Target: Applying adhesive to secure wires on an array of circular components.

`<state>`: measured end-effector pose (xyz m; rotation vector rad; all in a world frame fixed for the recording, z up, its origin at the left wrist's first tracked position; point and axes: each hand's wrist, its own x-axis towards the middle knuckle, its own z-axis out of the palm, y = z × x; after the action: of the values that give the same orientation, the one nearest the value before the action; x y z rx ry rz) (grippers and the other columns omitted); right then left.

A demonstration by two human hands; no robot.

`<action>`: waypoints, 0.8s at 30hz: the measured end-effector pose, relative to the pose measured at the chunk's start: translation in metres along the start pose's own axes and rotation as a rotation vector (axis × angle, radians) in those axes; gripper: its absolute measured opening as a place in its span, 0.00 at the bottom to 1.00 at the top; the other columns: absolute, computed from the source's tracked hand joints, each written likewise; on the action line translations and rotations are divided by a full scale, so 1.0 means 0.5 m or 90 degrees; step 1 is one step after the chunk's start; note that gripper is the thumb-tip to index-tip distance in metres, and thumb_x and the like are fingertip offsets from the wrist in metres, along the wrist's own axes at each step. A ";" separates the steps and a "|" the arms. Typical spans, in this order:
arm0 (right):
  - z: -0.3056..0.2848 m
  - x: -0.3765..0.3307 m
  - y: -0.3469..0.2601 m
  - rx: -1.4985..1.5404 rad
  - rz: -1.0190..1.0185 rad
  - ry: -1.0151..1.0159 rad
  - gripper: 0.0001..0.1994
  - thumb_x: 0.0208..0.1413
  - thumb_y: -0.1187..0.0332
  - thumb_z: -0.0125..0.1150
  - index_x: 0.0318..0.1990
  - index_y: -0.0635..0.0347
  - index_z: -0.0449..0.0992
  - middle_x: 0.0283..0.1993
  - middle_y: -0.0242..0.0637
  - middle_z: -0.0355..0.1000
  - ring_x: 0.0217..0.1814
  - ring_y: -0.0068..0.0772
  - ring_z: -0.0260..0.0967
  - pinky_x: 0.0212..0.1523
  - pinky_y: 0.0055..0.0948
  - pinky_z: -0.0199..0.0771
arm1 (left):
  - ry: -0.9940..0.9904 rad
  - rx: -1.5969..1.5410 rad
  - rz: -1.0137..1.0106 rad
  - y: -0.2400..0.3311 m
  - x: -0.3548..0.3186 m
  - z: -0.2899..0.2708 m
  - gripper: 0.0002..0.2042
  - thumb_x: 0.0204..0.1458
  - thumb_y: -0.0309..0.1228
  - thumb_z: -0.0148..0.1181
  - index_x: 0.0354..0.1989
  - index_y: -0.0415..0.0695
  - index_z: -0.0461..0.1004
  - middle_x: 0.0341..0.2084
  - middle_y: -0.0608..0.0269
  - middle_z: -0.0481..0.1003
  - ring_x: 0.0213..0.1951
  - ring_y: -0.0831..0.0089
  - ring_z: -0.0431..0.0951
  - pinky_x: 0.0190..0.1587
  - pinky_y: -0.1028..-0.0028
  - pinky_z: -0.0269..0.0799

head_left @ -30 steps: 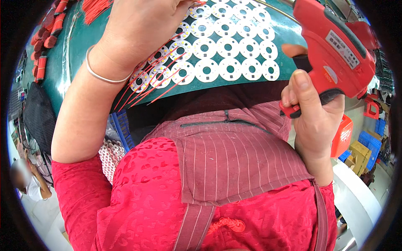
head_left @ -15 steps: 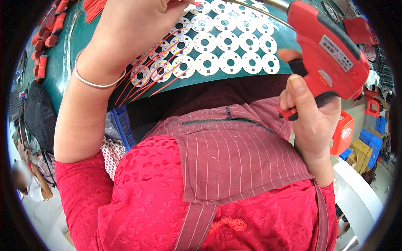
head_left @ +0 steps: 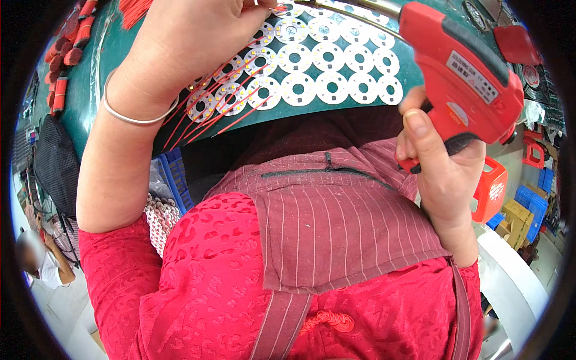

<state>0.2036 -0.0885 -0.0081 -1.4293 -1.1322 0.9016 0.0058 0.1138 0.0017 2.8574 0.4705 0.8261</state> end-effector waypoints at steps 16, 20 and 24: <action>0.006 0.001 0.004 -0.005 0.032 0.001 0.13 0.58 0.76 0.59 0.48 0.70 0.69 0.45 0.46 0.73 0.25 0.19 0.65 0.25 0.21 0.70 | -0.018 0.063 -0.018 0.026 0.004 -0.006 0.03 0.37 0.20 0.62 0.21 0.41 0.78 0.19 0.60 0.75 0.27 0.64 0.75 0.34 0.69 0.65; 0.004 0.001 -0.003 -0.002 0.007 -0.002 0.14 0.59 0.76 0.58 0.51 0.70 0.68 0.46 0.44 0.73 0.25 0.19 0.64 0.26 0.22 0.71 | 0.027 0.020 0.010 0.011 -0.003 0.000 0.02 0.37 0.20 0.63 0.21 0.41 0.78 0.18 0.60 0.75 0.27 0.64 0.75 0.33 0.69 0.65; -0.008 0.004 -0.013 -0.013 0.012 0.002 0.18 0.60 0.75 0.55 0.57 0.69 0.64 0.50 0.48 0.72 0.26 0.17 0.64 0.28 0.22 0.72 | -0.028 0.039 -0.017 0.004 -0.001 0.002 0.02 0.37 0.20 0.63 0.21 0.40 0.78 0.19 0.59 0.75 0.27 0.63 0.75 0.34 0.69 0.66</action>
<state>0.2068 -0.0877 -0.0010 -1.4597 -1.1305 0.9035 0.0063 0.1118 0.0011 2.9123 0.5361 0.7565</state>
